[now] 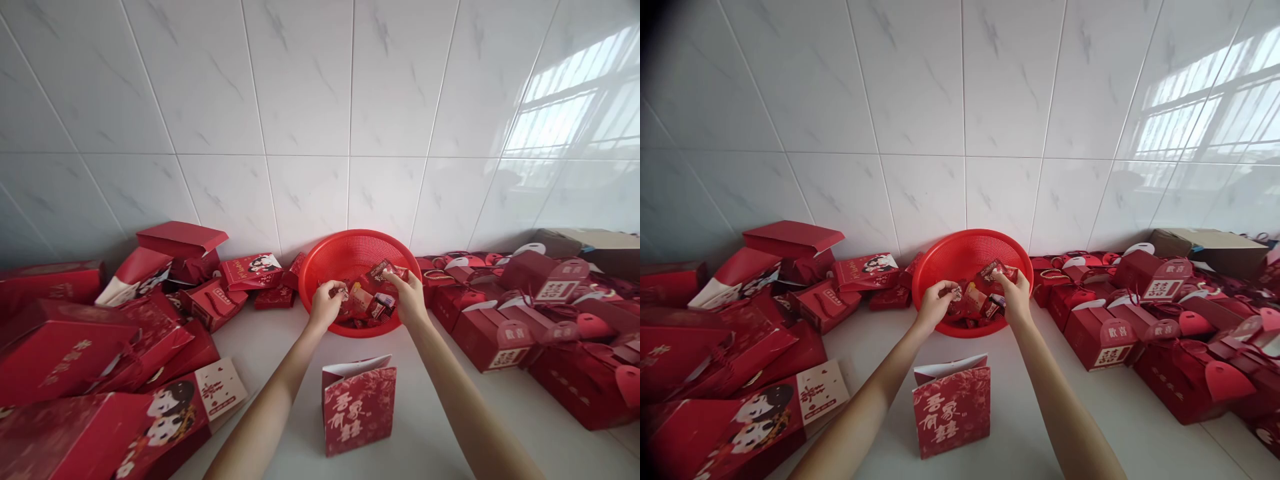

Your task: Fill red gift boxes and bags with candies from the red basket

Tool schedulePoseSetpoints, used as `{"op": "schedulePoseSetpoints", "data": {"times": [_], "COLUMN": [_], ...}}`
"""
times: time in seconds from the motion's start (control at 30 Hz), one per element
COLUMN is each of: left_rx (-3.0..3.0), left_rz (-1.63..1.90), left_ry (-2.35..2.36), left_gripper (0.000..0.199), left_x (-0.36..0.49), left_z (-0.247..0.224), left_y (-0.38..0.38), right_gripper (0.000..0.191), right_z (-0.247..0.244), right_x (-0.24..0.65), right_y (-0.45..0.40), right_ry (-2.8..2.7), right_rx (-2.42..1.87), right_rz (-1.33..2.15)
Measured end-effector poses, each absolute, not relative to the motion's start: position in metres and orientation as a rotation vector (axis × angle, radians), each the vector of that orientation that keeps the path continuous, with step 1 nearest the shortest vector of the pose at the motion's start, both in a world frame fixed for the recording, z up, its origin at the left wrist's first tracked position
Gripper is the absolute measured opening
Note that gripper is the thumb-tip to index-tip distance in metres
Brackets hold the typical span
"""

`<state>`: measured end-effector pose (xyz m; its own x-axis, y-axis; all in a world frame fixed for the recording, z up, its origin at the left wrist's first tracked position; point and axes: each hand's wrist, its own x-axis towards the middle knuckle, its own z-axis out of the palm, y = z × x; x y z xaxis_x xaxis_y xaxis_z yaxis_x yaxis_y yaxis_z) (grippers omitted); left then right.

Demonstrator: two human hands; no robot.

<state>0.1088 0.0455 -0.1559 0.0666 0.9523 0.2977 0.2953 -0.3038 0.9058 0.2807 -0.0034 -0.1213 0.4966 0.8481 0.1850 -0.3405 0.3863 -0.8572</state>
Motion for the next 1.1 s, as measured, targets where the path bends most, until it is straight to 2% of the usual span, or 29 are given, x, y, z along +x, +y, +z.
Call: {"op": "schedulePoseSetpoints", "data": {"times": [0.07,0.2,0.27,0.33,0.37,0.47,0.5,0.6,0.7,0.73,0.8,0.87,0.93,1.1], "left_rx": [1.775,1.974,2.061,2.129,2.154,2.191,2.195,2.205,2.239,2.254,2.284,2.308,2.325,2.341], "left_rz": [1.209,1.042,0.945,0.858,0.818,0.700,0.663,0.570,0.480,0.445,0.372,0.302,0.246,0.239], "left_ry": [1.294,1.290,1.250,1.221,1.219,1.243,1.255,1.293,1.318,1.322,1.319,1.297,1.255,1.154], "left_gripper": [0.031,0.070,0.080,0.076,0.067,0.025,0.020,0.036,0.029,0.039,0.071,0.085,0.080,0.031], "left_x": [0.110,0.116,0.121,0.125,0.126,0.127,0.126,0.127,0.131,0.134,0.138,0.142,0.145,0.149], "left_z": [-0.155,-0.148,-0.144,-0.140,-0.138,-0.133,-0.132,-0.130,-0.130,-0.131,-0.132,-0.133,-0.133,-0.134], "left_y": [0.045,0.045,0.046,0.048,0.049,0.054,0.056,0.062,0.069,0.071,0.075,0.078,0.081,0.083], "right_gripper": [0.031,0.033,0.031,0.030,0.030,0.030,0.031,0.034,0.035,0.035,0.035,0.036,0.036,0.036], "right_z": [-0.115,-0.102,-0.097,-0.094,-0.094,-0.094,-0.095,-0.100,-0.108,-0.111,-0.117,-0.120,-0.122,-0.121], "right_x": [0.284,0.291,0.295,0.298,0.299,0.303,0.304,0.308,0.311,0.312,0.314,0.315,0.315,0.315], "right_y": [-0.006,-0.013,-0.015,-0.016,-0.016,-0.015,-0.014,-0.010,-0.005,-0.003,0.001,0.003,0.004,0.001], "right_ry": [-0.679,-0.656,-0.638,-0.620,-0.616,-0.624,-0.628,-0.629,-0.639,-0.641,-0.642,-0.637,-0.636,-0.646], "right_rx": [-0.839,-0.844,-0.831,-0.816,-0.811,-0.803,-0.803,-0.810,-0.840,-0.851,-0.869,-0.881,-0.886,-0.884], "right_rz": [0.806,0.756,0.744,0.739,0.738,0.716,0.705,0.665,0.610,0.595,0.587,0.596,0.614,0.668]}}
